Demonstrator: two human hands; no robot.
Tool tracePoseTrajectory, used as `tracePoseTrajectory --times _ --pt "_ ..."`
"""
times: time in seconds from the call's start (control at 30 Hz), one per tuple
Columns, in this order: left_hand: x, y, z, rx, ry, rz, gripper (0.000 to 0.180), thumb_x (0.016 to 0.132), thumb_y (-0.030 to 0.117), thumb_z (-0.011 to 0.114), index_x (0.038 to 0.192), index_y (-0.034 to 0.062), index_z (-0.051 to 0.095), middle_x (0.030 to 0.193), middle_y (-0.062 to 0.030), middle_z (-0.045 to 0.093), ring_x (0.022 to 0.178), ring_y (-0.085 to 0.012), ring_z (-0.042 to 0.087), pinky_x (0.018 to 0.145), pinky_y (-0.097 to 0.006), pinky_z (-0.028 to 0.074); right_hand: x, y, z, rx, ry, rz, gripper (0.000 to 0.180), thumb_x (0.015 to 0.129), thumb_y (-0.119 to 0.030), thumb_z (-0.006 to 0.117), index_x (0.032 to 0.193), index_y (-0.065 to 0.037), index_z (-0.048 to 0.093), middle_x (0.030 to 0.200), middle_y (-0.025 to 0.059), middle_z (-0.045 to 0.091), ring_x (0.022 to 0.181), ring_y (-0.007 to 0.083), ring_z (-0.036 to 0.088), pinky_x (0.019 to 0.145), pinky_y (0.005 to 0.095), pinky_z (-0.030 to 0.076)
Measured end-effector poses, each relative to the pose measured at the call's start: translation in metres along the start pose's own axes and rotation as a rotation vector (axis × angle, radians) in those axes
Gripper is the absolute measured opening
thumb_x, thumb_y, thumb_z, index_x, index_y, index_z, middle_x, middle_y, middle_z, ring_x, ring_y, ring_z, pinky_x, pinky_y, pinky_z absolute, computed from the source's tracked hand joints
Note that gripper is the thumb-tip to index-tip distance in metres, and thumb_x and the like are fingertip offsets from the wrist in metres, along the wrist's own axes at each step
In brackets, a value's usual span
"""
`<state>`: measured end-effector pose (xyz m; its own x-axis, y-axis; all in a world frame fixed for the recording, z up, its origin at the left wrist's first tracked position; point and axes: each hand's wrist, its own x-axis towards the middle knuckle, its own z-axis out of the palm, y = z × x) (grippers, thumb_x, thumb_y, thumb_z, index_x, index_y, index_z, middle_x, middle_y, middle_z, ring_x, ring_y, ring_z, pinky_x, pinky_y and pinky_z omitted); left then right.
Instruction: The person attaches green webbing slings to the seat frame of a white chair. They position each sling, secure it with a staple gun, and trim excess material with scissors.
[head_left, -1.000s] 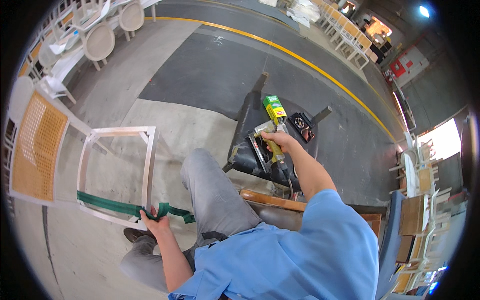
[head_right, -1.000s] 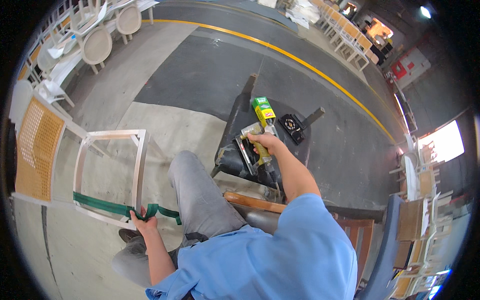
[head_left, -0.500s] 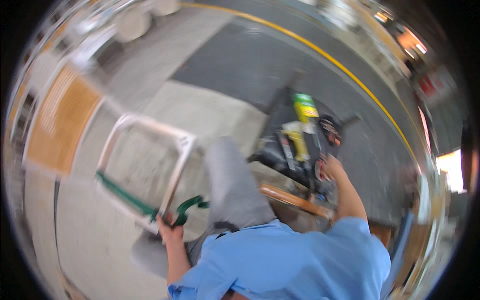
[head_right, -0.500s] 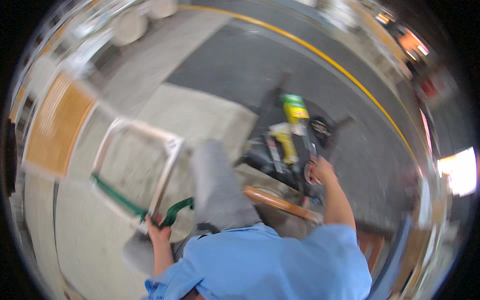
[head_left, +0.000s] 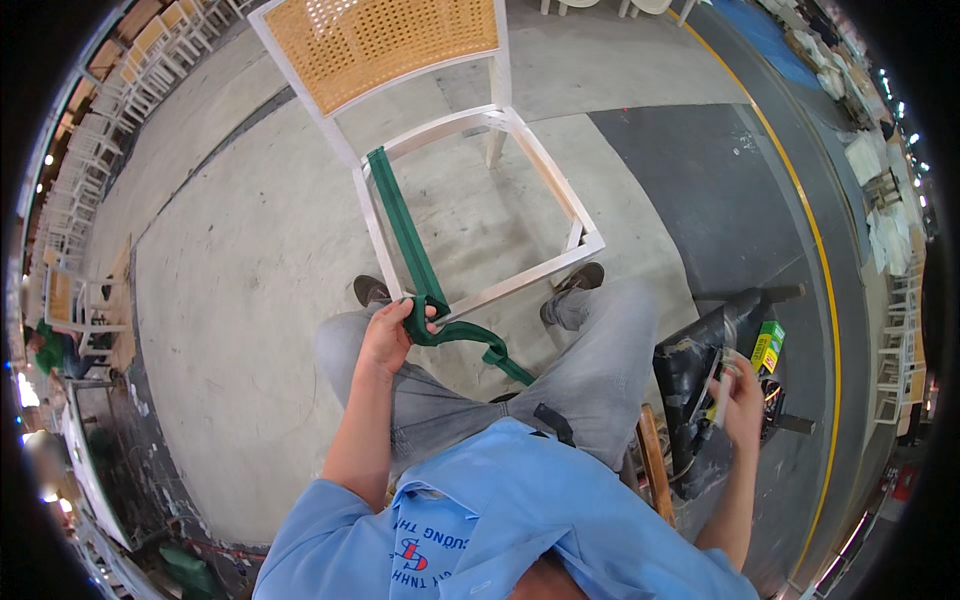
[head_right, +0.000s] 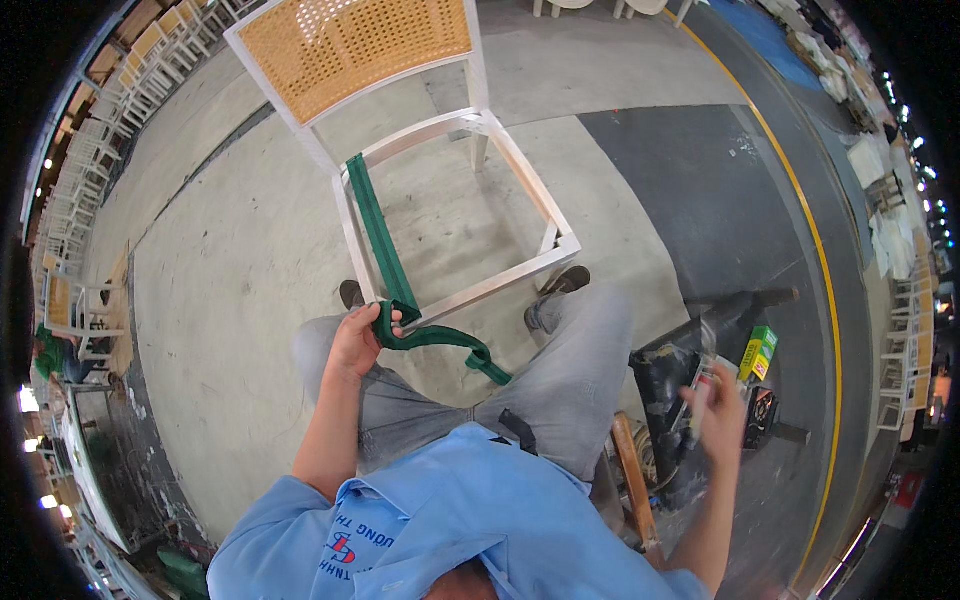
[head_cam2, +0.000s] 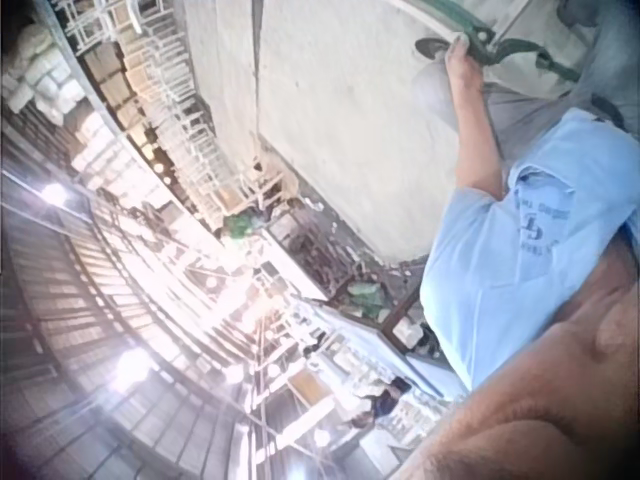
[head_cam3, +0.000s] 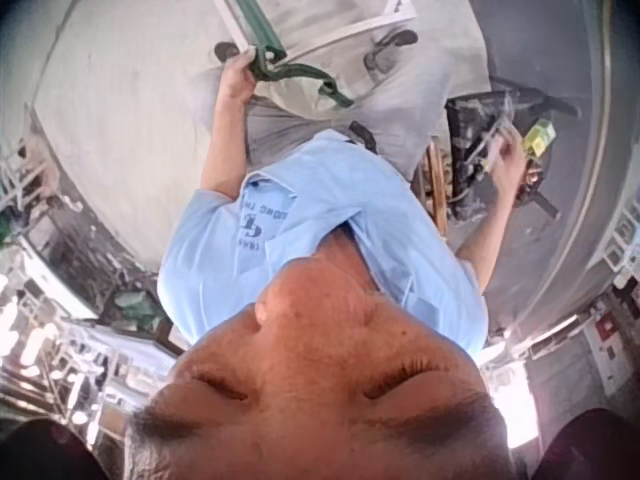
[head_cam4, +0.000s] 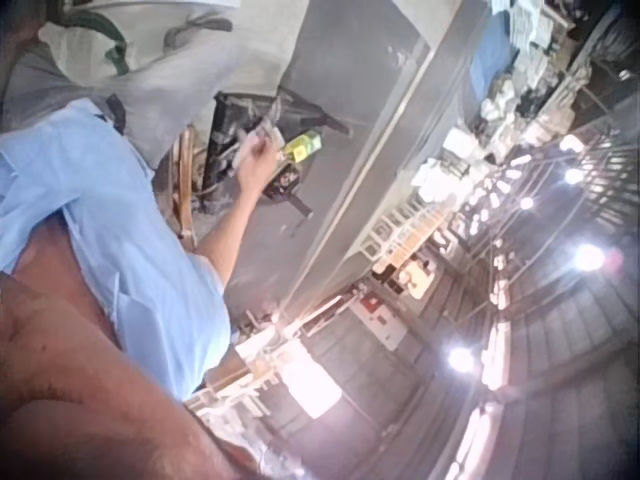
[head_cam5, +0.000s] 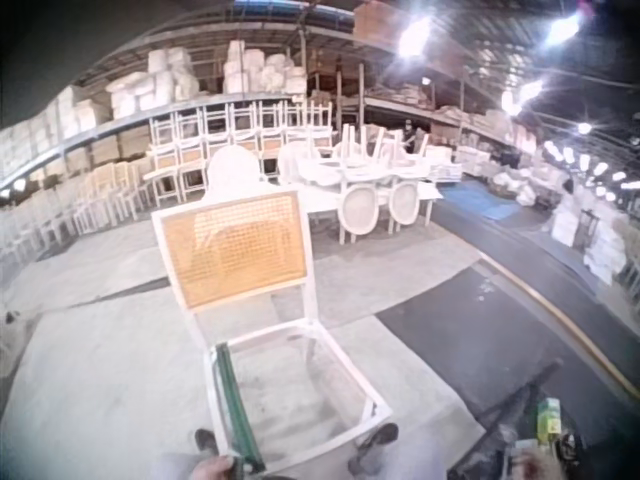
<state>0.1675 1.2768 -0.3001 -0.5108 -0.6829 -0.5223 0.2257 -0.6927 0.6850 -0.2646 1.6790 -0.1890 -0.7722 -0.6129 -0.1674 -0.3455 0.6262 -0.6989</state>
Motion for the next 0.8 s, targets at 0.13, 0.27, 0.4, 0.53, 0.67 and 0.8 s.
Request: tracePoseTrajectory --times 0.13,0.27,0.4,0.53,0.67,0.8 --pt "0.006 0.001 -0.002 -0.059 0.017 0.017 0.026 0.103 0.018 0.058 0.111 -0.0054 0.066 0.098 -0.0147 0.076 0.075 -0.024 0.072 0.072 -0.036 0.062 0.064 -0.13 0.126 -0.348 -0.353 -0.599 0.053 0.078 -0.044 0.085 0.118 -0.012 0.068 0.104 0.0163 0.072 0.097 0.0393 0.069 0.086 0.0461 0.055" --pt "0.014 0.008 -0.001 -0.076 -0.01 0.009 0.027 0.102 0.018 0.058 0.112 -0.0052 0.067 0.098 -0.0146 0.076 0.072 -0.0221 0.071 0.068 -0.034 0.061 0.112 -0.18 0.233 -0.468 -0.618 -0.996 0.049 0.082 -0.051 0.079 0.114 -0.017 0.064 0.1 0.0123 0.067 0.1 0.0346 0.067 0.088 0.0478 0.049" --pt "0.014 0.008 -0.006 -0.09 -0.02 -0.002 0.027 0.101 0.018 0.059 0.111 -0.005 0.067 0.094 -0.0138 0.076 0.067 -0.0216 0.071 0.064 -0.034 0.06 0.132 -0.205 0.293 -0.614 -0.783 -1.142 0.049 0.082 -0.052 0.079 0.113 -0.018 0.064 0.1 0.0118 0.067 0.102 0.0333 0.067 0.089 0.0474 0.046" --pt "0.013 0.007 -0.014 -0.119 -0.058 -0.008 0.025 0.103 0.016 0.058 0.112 -0.0058 0.065 0.092 -0.017 0.076 0.066 -0.0229 0.072 0.064 -0.034 0.061 0.137 -0.213 0.323 -0.673 -0.851 -1.241 0.048 0.082 -0.051 0.079 0.115 -0.019 0.064 0.099 0.0105 0.066 0.102 0.0314 0.067 0.087 0.0457 0.045" --pt "0.014 0.005 -0.017 -0.142 -0.06 -0.018 0.024 0.103 0.015 0.058 0.112 -0.0056 0.065 0.091 -0.017 0.076 0.062 -0.0234 0.071 0.062 -0.035 0.061 0.14 -0.214 0.34 -0.777 -0.928 -1.261 0.045 0.082 -0.048 0.079 0.116 -0.022 0.064 0.1 0.01 0.066 0.101 0.0307 0.067 0.087 0.0443 0.044" --pt "0.008 0.007 -0.021 -0.171 -0.026 0.017 0.023 0.103 0.014 0.058 0.114 -0.0054 0.065 0.091 -0.0171 0.076 0.061 -0.0237 0.071 0.061 -0.035 0.061 0.138 -0.22 0.349 -0.691 -0.985 -1.306 0.043 0.084 -0.045 0.077 0.12 -0.024 0.065 0.095 0.0114 0.067 0.094 0.0326 0.07 0.08 0.0475 0.049"
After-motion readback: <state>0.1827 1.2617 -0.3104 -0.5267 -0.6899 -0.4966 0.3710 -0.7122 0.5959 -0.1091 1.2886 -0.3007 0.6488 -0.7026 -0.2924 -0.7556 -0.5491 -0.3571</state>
